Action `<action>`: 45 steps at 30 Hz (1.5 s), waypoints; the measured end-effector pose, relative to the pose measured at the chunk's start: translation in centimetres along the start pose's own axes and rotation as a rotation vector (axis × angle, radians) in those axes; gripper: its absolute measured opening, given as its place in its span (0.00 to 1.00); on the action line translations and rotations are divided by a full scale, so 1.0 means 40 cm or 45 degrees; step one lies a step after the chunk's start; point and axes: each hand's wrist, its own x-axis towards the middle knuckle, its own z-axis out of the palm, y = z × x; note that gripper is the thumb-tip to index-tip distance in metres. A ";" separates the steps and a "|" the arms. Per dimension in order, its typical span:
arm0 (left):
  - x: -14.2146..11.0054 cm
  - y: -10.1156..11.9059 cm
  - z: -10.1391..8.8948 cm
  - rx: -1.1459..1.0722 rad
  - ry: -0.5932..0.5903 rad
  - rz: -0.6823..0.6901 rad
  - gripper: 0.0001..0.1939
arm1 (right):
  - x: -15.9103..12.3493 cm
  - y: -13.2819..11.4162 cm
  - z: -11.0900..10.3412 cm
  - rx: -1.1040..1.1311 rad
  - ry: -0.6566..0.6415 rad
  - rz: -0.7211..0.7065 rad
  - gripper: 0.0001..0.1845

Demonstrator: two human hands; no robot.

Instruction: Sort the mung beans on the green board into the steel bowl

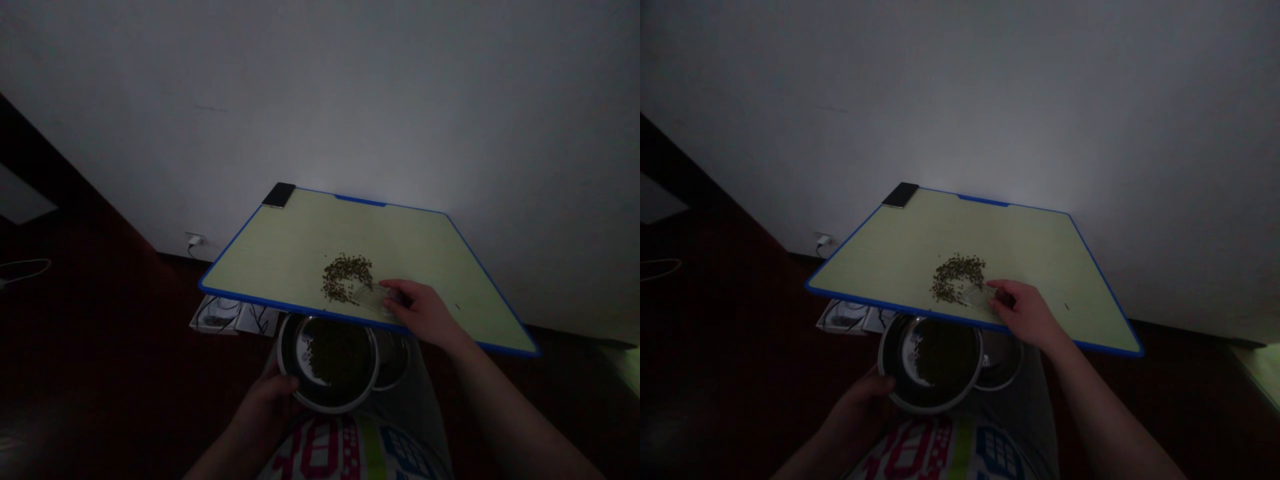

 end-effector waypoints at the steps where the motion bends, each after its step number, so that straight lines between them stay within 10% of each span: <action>1: -0.001 0.001 0.001 0.005 0.004 -0.001 0.42 | -0.002 0.000 -0.001 0.001 -0.003 0.002 0.21; 45: -0.002 0.007 0.009 0.058 -0.018 0.015 0.36 | -0.017 0.009 -0.004 0.109 -0.041 -0.046 0.19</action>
